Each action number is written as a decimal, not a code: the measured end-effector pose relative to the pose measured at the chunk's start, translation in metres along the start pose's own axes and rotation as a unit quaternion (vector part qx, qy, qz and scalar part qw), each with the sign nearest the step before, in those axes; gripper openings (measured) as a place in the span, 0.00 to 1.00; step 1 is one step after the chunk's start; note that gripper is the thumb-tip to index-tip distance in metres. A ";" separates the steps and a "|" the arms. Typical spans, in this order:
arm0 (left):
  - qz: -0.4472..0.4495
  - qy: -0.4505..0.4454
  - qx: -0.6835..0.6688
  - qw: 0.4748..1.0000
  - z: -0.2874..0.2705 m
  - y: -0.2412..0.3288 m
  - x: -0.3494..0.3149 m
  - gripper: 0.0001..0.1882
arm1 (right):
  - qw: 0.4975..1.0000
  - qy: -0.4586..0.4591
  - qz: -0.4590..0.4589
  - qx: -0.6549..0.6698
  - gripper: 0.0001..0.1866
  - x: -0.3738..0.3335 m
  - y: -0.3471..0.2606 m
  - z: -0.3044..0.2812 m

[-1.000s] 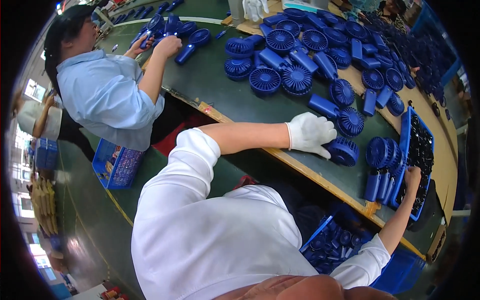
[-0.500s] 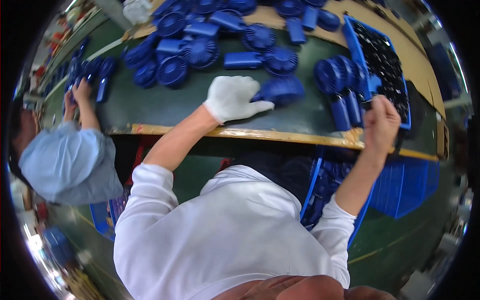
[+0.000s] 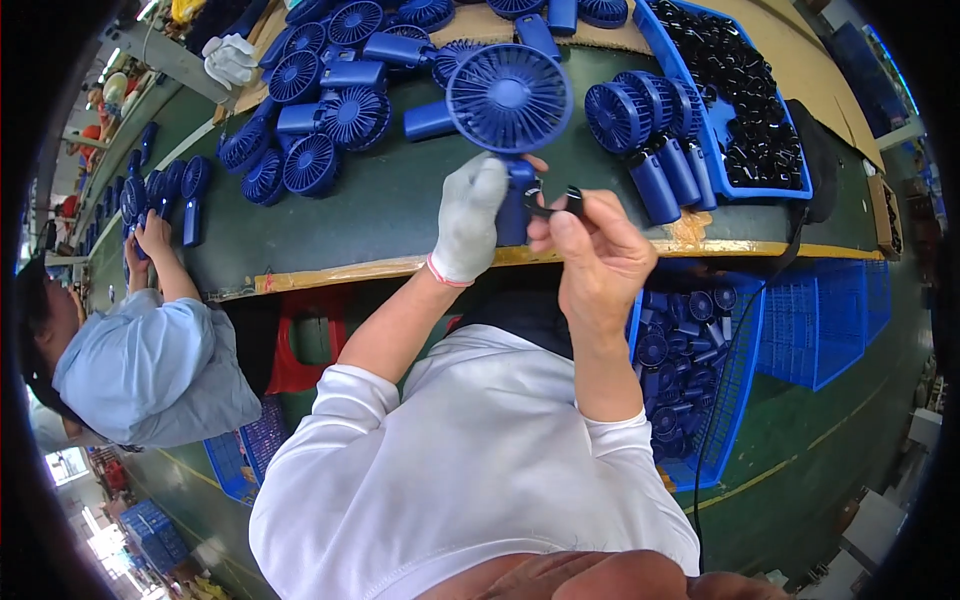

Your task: The person assembles handheld fans by picking up fan heads, handles, and clips, attaching the pieces together by hand, and placing the completed fans into a crate and on the table.

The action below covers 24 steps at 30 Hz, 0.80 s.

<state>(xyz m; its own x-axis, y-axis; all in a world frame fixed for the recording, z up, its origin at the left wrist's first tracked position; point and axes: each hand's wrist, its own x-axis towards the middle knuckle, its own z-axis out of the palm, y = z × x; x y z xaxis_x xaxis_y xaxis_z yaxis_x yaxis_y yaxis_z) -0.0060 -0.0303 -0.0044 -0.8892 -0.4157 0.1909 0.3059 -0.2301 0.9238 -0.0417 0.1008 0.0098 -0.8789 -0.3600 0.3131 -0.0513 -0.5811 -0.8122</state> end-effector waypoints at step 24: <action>-0.266 -0.038 -0.020 0.963 0.018 -0.001 -0.002 0.34 | 0.962 0.036 0.271 -0.006 0.29 0.021 0.034 -0.030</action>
<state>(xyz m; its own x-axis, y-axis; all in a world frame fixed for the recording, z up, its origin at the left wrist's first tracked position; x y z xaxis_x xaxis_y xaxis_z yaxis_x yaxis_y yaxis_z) -0.0104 -0.0135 -0.0002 -0.9456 -0.1647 -0.2805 -0.1878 -0.4277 0.8842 -0.0759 0.0953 -0.0265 -0.8092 -0.5551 -0.1926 0.4182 -0.3139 -0.8524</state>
